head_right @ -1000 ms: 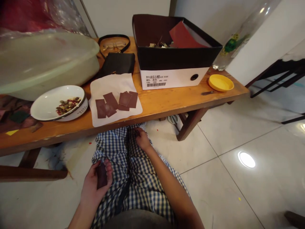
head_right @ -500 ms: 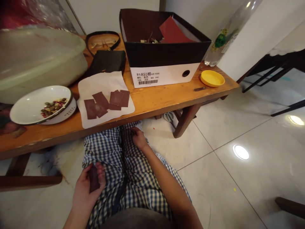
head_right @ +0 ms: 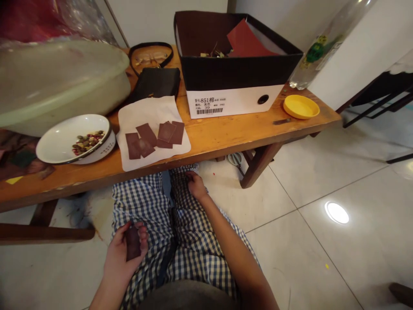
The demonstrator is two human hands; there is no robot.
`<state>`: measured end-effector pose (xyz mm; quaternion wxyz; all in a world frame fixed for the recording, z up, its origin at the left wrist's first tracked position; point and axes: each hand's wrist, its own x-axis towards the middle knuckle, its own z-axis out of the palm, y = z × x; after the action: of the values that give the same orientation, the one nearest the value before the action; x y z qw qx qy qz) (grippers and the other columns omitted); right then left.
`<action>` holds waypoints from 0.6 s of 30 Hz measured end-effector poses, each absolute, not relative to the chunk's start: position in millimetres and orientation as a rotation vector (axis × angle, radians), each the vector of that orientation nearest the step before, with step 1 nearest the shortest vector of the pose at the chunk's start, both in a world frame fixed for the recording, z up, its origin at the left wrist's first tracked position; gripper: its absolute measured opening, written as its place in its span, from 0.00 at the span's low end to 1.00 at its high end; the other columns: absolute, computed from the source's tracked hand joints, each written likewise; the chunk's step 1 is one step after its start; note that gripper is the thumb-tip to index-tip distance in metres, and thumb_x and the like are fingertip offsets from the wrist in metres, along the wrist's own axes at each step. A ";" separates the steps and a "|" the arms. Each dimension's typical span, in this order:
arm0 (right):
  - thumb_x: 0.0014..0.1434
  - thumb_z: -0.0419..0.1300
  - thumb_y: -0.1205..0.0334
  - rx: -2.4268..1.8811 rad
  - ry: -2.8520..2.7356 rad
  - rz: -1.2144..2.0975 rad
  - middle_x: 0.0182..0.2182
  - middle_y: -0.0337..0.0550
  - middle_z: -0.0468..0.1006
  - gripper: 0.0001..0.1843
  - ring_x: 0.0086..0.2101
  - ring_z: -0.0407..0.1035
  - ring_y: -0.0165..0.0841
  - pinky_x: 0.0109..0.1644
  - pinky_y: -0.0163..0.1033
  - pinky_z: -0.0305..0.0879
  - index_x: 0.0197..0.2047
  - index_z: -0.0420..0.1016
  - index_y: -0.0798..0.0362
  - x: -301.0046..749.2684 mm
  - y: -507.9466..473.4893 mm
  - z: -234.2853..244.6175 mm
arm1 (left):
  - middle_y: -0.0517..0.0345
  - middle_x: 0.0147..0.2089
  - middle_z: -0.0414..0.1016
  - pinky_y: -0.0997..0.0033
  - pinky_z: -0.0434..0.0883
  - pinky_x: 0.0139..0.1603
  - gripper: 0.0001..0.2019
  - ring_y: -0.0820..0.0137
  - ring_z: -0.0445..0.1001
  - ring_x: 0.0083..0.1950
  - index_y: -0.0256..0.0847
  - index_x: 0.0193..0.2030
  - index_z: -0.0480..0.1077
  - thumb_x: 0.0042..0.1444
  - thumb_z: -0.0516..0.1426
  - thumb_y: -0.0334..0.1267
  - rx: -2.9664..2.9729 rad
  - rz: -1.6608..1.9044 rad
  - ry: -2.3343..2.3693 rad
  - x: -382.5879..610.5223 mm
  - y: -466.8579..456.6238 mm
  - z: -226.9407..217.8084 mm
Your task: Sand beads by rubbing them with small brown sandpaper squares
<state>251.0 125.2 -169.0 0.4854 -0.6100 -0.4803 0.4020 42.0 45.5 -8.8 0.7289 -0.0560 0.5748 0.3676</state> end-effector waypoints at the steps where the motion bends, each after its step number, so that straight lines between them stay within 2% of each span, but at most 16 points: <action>1: 0.62 0.55 0.57 -1.483 -1.171 0.975 0.50 0.47 0.71 0.16 0.45 0.69 0.36 0.48 0.48 0.69 0.52 0.68 0.54 250.3 124.9 -169.6 | 0.56 0.18 0.71 0.79 0.70 0.19 0.21 0.76 0.70 0.18 0.34 0.25 0.69 0.63 0.41 0.32 -0.119 0.808 1.260 41.3 45.4 -9.0; 7: 0.62 0.56 0.57 -1.502 -1.201 0.946 0.49 0.47 0.72 0.16 0.45 0.70 0.36 0.47 0.48 0.69 0.51 0.68 0.55 249.5 123.4 -173.0 | 0.56 0.19 0.73 0.78 0.71 0.21 0.22 0.76 0.71 0.19 0.35 0.25 0.70 0.64 0.40 0.33 -0.075 0.787 1.173 33.8 43.7 -17.1; 10: 0.62 0.56 0.57 -1.519 -1.236 0.922 0.49 0.47 0.72 0.16 0.45 0.70 0.36 0.47 0.48 0.69 0.51 0.68 0.55 251.2 123.3 -173.5 | 0.53 0.21 0.76 0.76 0.72 0.24 0.23 0.74 0.73 0.20 0.34 0.26 0.72 0.63 0.40 0.34 -0.036 0.758 1.079 35.6 39.3 -23.1; 16: 0.62 0.56 0.57 -1.558 -1.332 0.868 0.49 0.47 0.71 0.16 0.45 0.69 0.36 0.48 0.48 0.69 0.51 0.68 0.54 258.7 125.6 -172.0 | 0.36 0.30 0.79 0.61 0.75 0.33 0.29 0.59 0.79 0.29 0.25 0.31 0.75 0.63 0.38 0.41 0.070 0.536 0.767 62.9 18.1 -33.3; 18: 0.62 0.56 0.57 -1.575 -1.369 0.847 0.49 0.47 0.71 0.16 0.45 0.69 0.36 0.48 0.49 0.69 0.51 0.68 0.55 263.9 125.0 -170.1 | 0.34 0.32 0.79 0.58 0.74 0.37 0.29 0.56 0.79 0.32 0.23 0.33 0.75 0.62 0.38 0.42 0.108 0.464 0.656 73.4 10.5 -36.8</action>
<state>263.9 125.0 -170.1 0.4301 -0.6314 -0.5487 0.3396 73.4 10.5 -36.8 0.9189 0.0523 0.3193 0.2256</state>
